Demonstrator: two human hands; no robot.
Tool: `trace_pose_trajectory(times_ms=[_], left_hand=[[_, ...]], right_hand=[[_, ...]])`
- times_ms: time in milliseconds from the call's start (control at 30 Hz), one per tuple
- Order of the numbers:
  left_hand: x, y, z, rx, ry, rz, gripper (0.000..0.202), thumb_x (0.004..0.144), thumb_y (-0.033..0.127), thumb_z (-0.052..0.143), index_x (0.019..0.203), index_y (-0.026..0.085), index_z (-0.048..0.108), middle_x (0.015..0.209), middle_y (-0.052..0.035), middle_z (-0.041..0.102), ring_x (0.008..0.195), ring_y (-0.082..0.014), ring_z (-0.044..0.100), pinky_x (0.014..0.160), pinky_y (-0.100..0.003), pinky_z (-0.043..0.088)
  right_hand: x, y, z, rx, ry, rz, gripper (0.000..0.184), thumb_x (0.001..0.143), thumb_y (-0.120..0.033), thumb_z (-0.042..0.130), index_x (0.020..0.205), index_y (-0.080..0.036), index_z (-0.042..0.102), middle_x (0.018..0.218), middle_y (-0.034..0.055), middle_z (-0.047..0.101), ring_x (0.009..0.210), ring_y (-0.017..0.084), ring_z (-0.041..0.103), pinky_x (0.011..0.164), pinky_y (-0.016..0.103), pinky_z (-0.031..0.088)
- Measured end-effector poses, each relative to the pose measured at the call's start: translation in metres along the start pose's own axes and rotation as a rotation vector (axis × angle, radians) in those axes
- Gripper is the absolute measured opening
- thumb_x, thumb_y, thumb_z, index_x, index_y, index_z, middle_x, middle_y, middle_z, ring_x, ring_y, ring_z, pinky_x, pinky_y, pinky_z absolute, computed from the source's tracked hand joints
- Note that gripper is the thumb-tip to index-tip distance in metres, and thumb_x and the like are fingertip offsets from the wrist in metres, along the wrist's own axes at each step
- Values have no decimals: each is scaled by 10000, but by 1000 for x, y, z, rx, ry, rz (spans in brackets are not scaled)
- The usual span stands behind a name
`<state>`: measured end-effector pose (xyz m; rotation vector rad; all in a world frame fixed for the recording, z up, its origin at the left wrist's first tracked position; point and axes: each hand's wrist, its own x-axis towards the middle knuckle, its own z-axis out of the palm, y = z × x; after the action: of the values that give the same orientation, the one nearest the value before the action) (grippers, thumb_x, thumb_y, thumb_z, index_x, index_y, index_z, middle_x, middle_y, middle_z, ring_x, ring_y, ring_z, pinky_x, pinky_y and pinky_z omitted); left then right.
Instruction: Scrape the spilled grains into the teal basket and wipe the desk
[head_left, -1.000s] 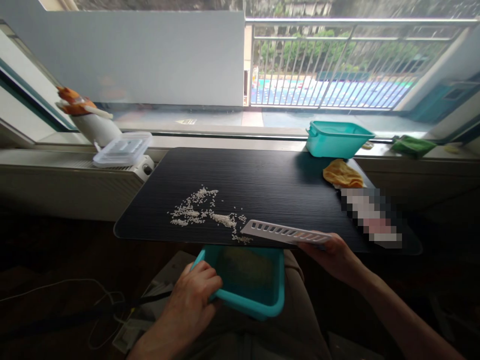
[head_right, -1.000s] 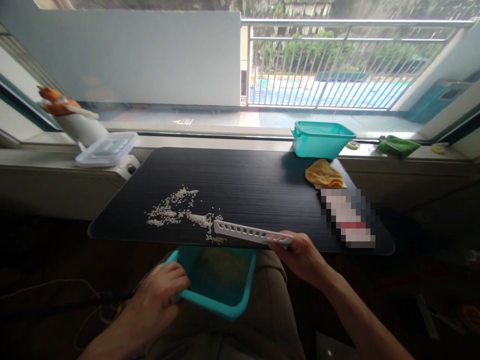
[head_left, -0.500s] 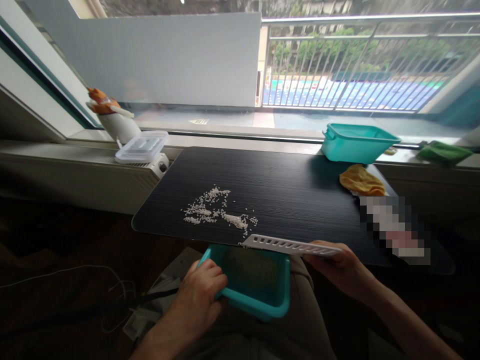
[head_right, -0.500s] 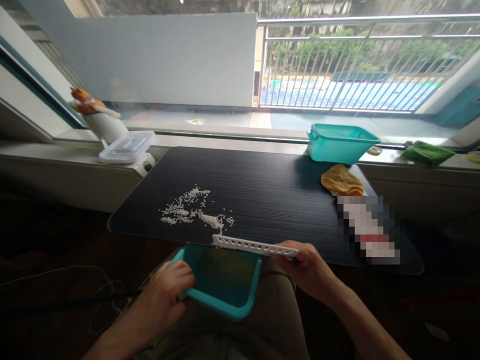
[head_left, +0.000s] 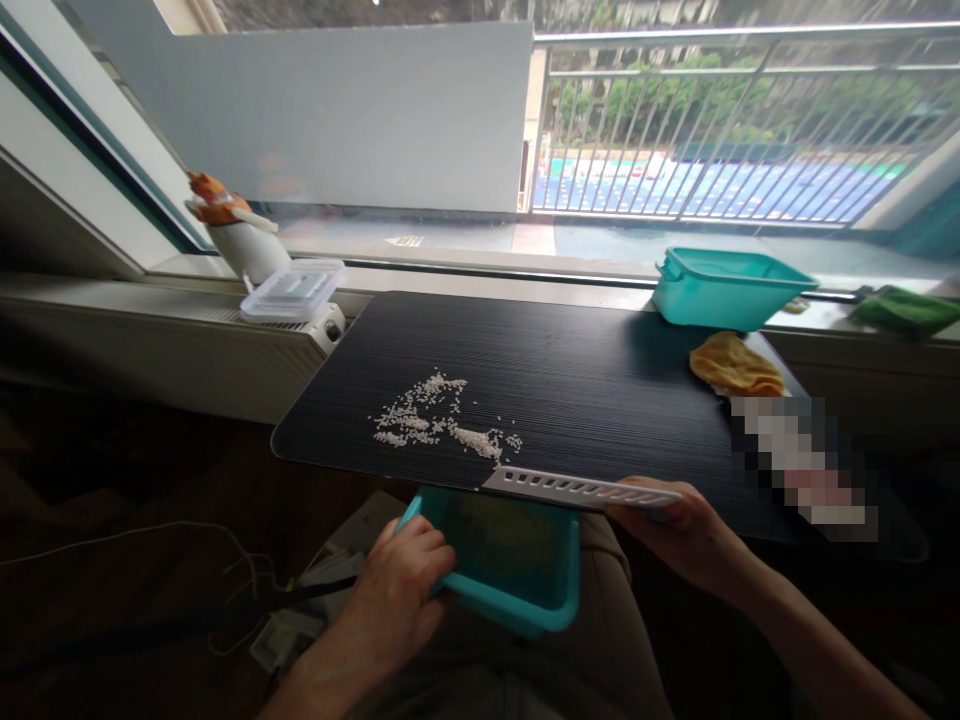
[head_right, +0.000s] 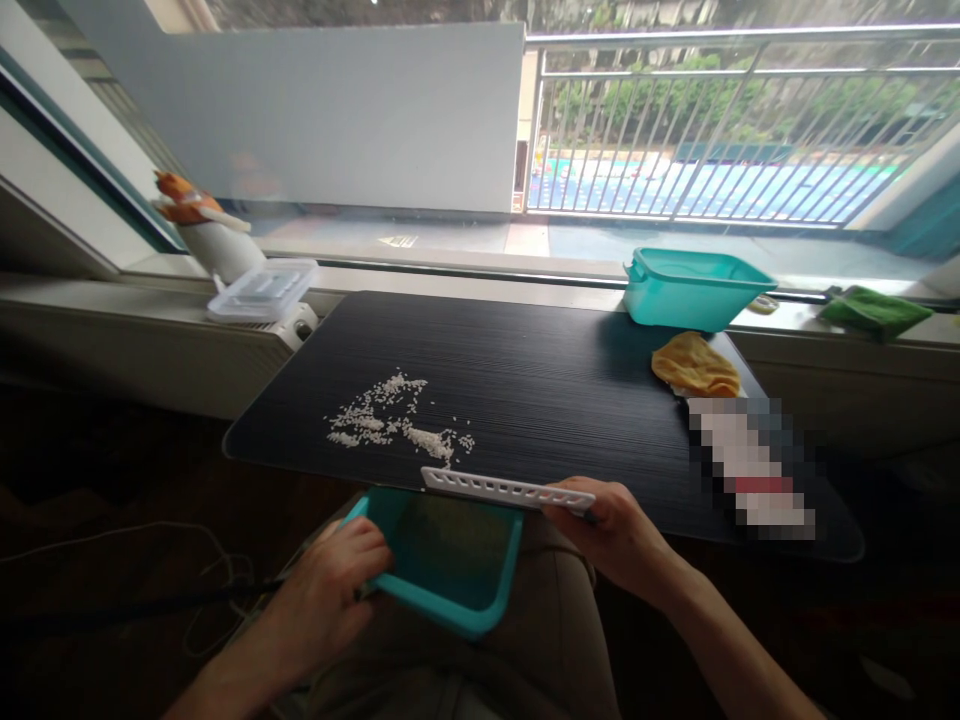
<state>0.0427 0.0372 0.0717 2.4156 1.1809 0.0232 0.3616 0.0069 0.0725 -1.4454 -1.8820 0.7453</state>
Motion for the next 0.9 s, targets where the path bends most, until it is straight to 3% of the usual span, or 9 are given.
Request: trace_pose_trajectory(times_ms=[167, 433, 633, 900], left_hand=[[1, 1, -1, -13, -14, -5, 160, 562, 18, 484, 598, 173, 491, 697, 2, 589, 826, -196, 518, 789, -369, 360], [-1, 2, -2, -27, -19, -38, 146, 601, 28, 490, 596, 173, 503, 729, -3, 603, 846, -195, 520, 809, -376, 356], [0, -1, 0, -16, -11, -15, 163, 578, 17, 489, 612, 173, 523, 712, -3, 600, 836, -200, 520, 807, -377, 361], [-2, -4, 0, -28, -9, -20, 140, 618, 28, 523, 600, 166, 514, 723, -12, 606, 844, -210, 527, 807, -384, 365]], right_hand=[[6, 12, -9, -65, 65, 24, 153, 862, -276, 570, 873, -208, 706, 854, 12, 729, 754, 186, 682, 672, 260, 551], [10, 12, 3, -13, 19, -3, 152, 860, -266, 579, 898, -220, 719, 882, 7, 744, 771, 186, 697, 683, 254, 561], [18, 16, -1, -36, 94, 1, 163, 844, -269, 588, 868, -203, 735, 879, 20, 756, 782, 217, 707, 685, 281, 573], [14, -2, 12, 38, -8, 12, 192, 867, -272, 562, 918, -183, 724, 853, 32, 743, 742, 190, 688, 670, 265, 554]])
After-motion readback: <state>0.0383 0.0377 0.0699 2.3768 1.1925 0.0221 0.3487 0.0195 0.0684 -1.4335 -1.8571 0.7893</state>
